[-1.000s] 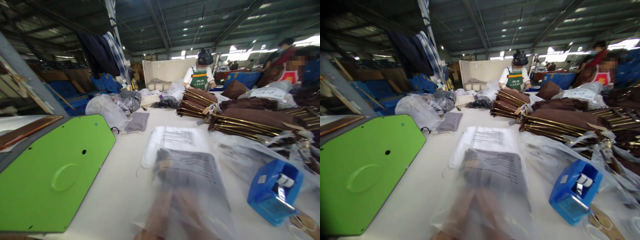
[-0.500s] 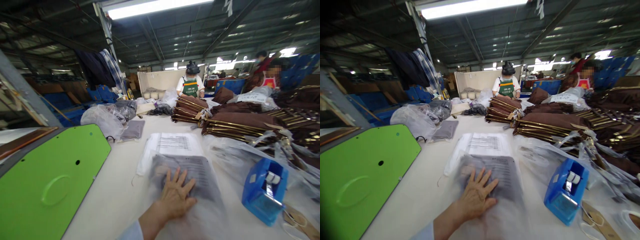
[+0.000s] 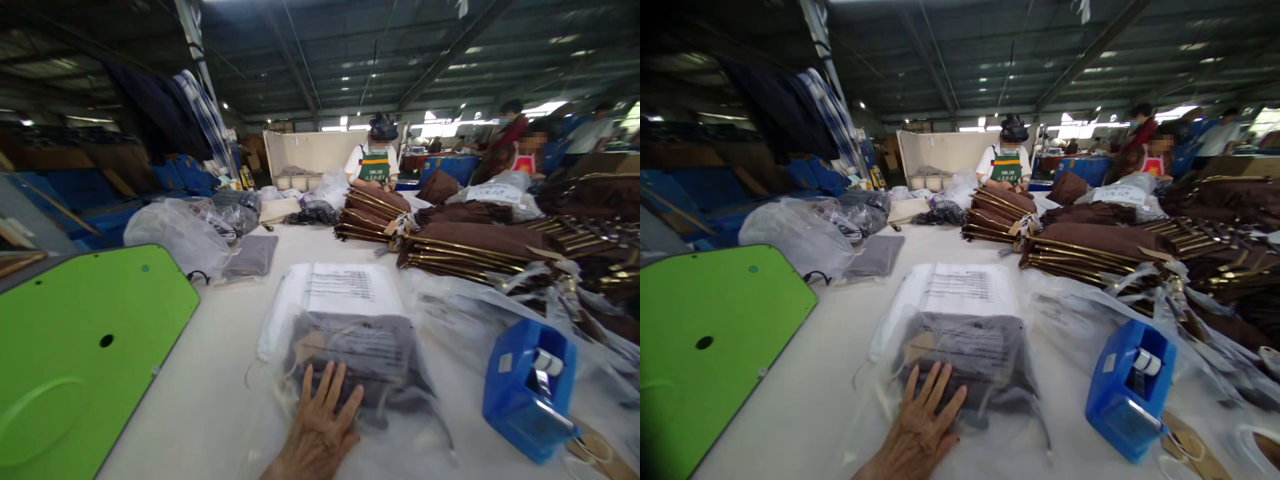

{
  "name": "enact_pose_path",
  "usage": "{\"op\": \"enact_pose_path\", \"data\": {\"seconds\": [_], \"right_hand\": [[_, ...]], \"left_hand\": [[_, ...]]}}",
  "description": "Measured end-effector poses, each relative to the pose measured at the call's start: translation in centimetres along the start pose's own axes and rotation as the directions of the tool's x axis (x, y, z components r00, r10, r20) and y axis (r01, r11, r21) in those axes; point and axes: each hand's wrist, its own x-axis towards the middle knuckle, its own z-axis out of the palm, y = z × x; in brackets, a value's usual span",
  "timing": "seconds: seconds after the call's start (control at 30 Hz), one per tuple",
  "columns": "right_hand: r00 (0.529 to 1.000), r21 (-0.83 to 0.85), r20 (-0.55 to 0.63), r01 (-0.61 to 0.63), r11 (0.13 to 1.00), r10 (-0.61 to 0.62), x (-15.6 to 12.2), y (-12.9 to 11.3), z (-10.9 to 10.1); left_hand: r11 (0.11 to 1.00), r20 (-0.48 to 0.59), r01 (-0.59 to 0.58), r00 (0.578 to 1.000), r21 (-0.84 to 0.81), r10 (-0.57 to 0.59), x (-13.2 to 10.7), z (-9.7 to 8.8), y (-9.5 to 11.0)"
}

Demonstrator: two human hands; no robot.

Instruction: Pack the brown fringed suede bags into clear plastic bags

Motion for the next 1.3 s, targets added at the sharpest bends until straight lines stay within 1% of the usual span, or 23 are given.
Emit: {"op": "enact_pose_path", "data": {"seconds": [0.1,0.17,0.2,0.23,0.3,0.37,0.43,0.5,0.53,0.6,0.63,0.7,0.73,0.77,0.83,0.9,1.0,1.03,1.1,1.2,1.23,1.3], "right_hand": [[1.0,-0.022,-0.013,-0.025,0.999,0.025,-0.1,0.8,-2.8],[0.999,-0.025,-0.043,-0.028,0.999,0.027,0.4,1.6,-3.8],[0.998,-0.039,-0.061,-0.035,0.999,0.033,0.8,2.1,-3.9],[0.996,-0.064,-0.079,-0.047,0.997,0.042,1.2,2.6,-3.7],[0.993,-0.128,-0.096,-0.075,0.989,0.063,2.0,3.7,-2.5],[0.994,-0.168,-0.057,-0.106,0.98,0.097,2.5,4.6,-1.0],[0.992,-0.161,0.001,-0.124,0.979,0.125,2.4,5.1,-0.3],[0.992,-0.133,0.036,-0.114,0.985,0.12,1.8,5.4,-1.0],[0.996,-0.113,0.033,-0.079,0.99,0.083,1.4,5.5,-1.9],[0.998,-0.069,0.024,0.064,0.996,-0.062,-0.1,6.2,-4.4],[0.987,-0.054,0.018,0.163,0.985,-0.162,-1.1,6.7,-5.8],[0.934,-0.048,0.022,0.357,0.933,-0.356,-3.4,8.0,-8.3],[0.909,-0.06,0.038,0.416,0.907,-0.415,-4.6,8.8,-9.1],[0.891,-0.077,0.064,0.453,0.888,-0.449,-5.6,9.6,-9.8],[0.878,-0.105,0.126,0.476,0.873,-0.463,-7.2,11.1,-10.3],[0.873,-0.111,0.16,0.48,0.87,-0.462,-7.8,12.0,-10.1],[0.859,-0.103,0.163,0.504,0.858,-0.485,-7.1,12.4,-9.6],[0.852,-0.097,0.166,0.515,0.851,-0.497,-6.7,12.4,-9.5],[0.842,-0.08,0.183,0.526,0.846,-0.507,-6.2,12.4,-9.4],[0.832,-0.009,0.209,0.527,0.85,-0.514,-5.7,12.3,-9.4],[0.83,0.022,0.21,0.524,0.851,-0.517,-5.6,12.2,-9.4],[0.824,0.092,0.203,0.522,0.848,-0.529,-5.2,11.8,-9.3]], "left_hand": [[1.0,-0.058,-0.005,0.998,-0.017,0.004,-0.2,0.7,0.4],[0.998,-0.098,-0.045,0.994,-0.051,0.04,-0.2,0.7,0.1],[0.997,-0.096,-0.044,0.995,-0.059,0.039,-0.2,0.5,-0.2],[0.998,-0.07,-0.013,0.998,-0.061,0.009,-0.3,0.3,-0.7],[0.993,0.031,0.1,0.995,-0.064,-0.098,-0.4,0.0,-1.8],[0.977,0.128,0.196,0.974,-0.079,-0.185,-0.5,-0.2,-2.6],[0.971,0.175,0.205,0.968,-0.119,-0.182,-0.7,-0.3,-3.2],[0.974,0.157,0.16,0.978,-0.158,-0.135,-1.3,-0.9,-3.8],[0.979,0.12,0.11,0.989,-0.173,-0.09,-1.9,-1.5,-4.3],[0.983,0.033,-0.038,0.998,-0.178,0.044,-3.7,-2.9,-5.9],[0.979,-0.016,-0.124,0.992,-0.164,0.123,-4.8,-3.6,-7.0],[0.96,0.013,-0.262,0.964,-0.098,0.265,-7.1,-4.9,-9.3],[0.944,0.041,-0.326,0.944,-0.055,0.328,-8.1,-5.4,-10.4],[0.926,0.076,-0.376,0.923,-0.024,0.376,-8.8,-5.6,-11.3],[0.903,0.123,-0.43,0.896,0.004,0.426,-9.5,-5.7,-12.4],[0.894,0.133,-0.448,0.885,-0.021,0.447,-9.2,-5.4,-12.8],[0.863,0.113,-0.494,0.856,-0.108,0.504,-8.1,-4.5,-12.7],[0.856,0.106,-0.497,0.852,-0.14,0.512,-7.8,-4.3,-12.7],[0.858,0.107,-0.47,0.861,-0.206,0.497,-7.8,-3.8,-12.7],[0.874,0.143,-0.378,0.889,-0.305,0.435,-8.3,-3.4,-12.6],[0.881,0.147,-0.351,0.9,-0.319,0.411,-8.4,-3.3,-12.5],[0.891,0.126,-0.332,0.915,-0.309,0.384,-8.5,-3.2,-12.1]]}}
